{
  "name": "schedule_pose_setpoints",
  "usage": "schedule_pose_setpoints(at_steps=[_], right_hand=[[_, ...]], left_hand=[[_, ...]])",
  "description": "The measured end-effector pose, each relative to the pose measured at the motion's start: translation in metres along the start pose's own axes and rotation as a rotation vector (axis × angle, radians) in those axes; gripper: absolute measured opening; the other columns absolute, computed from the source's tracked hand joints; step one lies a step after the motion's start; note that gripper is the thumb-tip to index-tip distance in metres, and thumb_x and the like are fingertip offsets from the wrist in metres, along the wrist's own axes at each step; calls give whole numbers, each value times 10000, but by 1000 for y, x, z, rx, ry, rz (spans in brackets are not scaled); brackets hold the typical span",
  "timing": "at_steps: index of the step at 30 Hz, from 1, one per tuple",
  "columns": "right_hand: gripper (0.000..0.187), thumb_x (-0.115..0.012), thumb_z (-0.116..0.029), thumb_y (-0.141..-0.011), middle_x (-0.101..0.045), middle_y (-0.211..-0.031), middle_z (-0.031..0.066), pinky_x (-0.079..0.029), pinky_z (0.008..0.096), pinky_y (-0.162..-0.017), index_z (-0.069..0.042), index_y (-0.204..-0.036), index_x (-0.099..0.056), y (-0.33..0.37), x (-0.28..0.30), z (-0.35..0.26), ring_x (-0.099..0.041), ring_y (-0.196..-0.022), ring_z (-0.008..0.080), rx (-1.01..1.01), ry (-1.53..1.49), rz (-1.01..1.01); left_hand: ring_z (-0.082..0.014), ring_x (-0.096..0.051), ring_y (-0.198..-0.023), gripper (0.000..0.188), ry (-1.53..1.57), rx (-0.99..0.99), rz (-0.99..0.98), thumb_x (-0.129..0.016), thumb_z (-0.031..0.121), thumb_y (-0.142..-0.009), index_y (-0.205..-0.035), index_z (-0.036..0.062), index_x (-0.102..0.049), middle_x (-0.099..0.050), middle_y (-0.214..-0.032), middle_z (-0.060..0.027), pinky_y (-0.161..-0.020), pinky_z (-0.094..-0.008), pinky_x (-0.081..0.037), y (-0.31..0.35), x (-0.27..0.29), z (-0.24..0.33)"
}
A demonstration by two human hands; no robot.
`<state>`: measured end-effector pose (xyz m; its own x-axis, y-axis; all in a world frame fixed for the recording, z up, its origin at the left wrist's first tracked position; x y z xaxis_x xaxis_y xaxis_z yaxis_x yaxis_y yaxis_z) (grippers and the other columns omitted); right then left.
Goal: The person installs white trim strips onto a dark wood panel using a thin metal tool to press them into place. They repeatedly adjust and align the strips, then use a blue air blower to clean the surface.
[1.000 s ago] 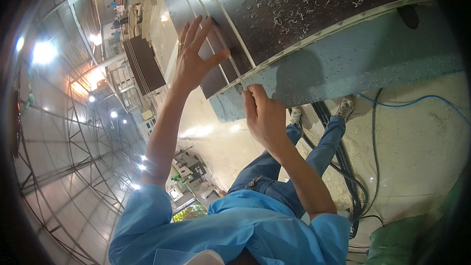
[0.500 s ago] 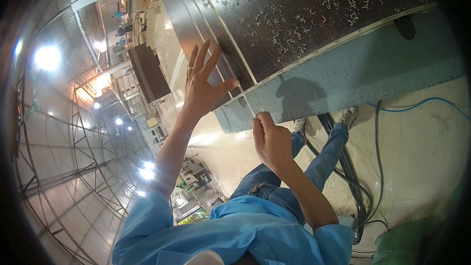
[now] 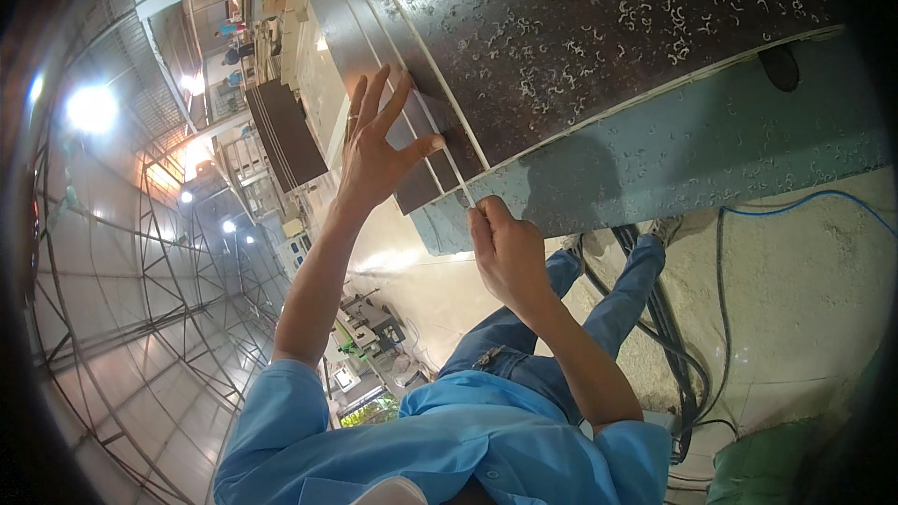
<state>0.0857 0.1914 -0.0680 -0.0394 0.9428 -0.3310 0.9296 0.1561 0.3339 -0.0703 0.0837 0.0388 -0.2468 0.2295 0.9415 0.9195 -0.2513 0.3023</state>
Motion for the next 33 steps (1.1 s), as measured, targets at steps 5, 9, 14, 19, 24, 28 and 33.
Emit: schedule_pose_setpoints(at_steps=[5,9,14,19,24,28,33], right_hand=[[178,-595,-189,-1038,-577,-605,154,-429,405,-480,-43,-937,-607,-5,-5,6,-610,-494,306,-62,-144,-37],[185,-593,-195,-1040,-572,-599,143,-424,396,-480,-41,-939,-611,-8,-6,6,-600,-483,283,-85,-151,-59],[192,-584,-197,-1044,-572,-600,139,-430,400,-492,-38,-938,-610,-10,-4,3,-599,-490,281,-83,-150,-60],[191,-586,-197,-1037,-579,-609,144,-443,413,-501,-42,-928,-611,-10,-8,5,-609,-506,312,-121,-117,-68],[192,-587,-208,-1029,-579,-602,158,-457,424,-510,-44,-934,-613,-11,-6,2,-629,-521,334,-79,-71,-15],[211,-577,-238,-1034,-582,-597,166,-466,449,-520,-48,-950,-614,-14,-1,-5,-638,-531,356,-17,9,21],[248,-571,-282,-1046,-605,-629,181,-469,468,-531,-52,-969,-618,-17,-4,0,-650,-573,394,-64,-14,-6]], left_hand=[[-364,-186,-1577,999,-88,-57,-25,-841,586,-755,-1570,160,-452,-278,-1691,-120,-1243,-536,-285,-4,3,3],[-365,-139,-1587,1109,-117,-78,-85,-839,647,-715,-1590,120,-406,-216,-1711,-137,-1256,-532,-250,-6,4,5],[-367,-121,-1589,1206,-135,-100,-119,-870,639,-668,-1584,31,-374,-217,-1707,-152,-1272,-515,-212,-11,4,11],[-360,-124,-1589,1215,-73,-94,-121,-890,594,-653,-1557,-41,-384,-234,-1699,-163,-1284,-486,-191,-12,5,13],[-368,-154,-1581,1212,-63,-67,-108,-885,610,-637,-1550,-29,-408,-261,-1690,-165,-1280,-486,-200,-12,5,12],[-337,-152,-1588,1204,-109,-40,-105,-912,580,-596,-1570,68,-422,-246,-1703,-127,-1268,-506,-251,-13,4,9],[-360,-189,-1576,1172,-1,26,-83,-927,551,-594,-1564,104,-444,-289,-1688,-126,-1259,-532,-260,-9,-4,-4]])
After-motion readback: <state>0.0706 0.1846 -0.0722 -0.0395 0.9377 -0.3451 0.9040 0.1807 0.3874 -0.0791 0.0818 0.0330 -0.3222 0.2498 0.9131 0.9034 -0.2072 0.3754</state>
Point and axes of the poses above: each hand's wrist, its own y-axis away from the middle knuckle, its own x-axis out of the back of the hand, z = x × y, the point moved 9 cm from there along -y, towards the middle knuckle
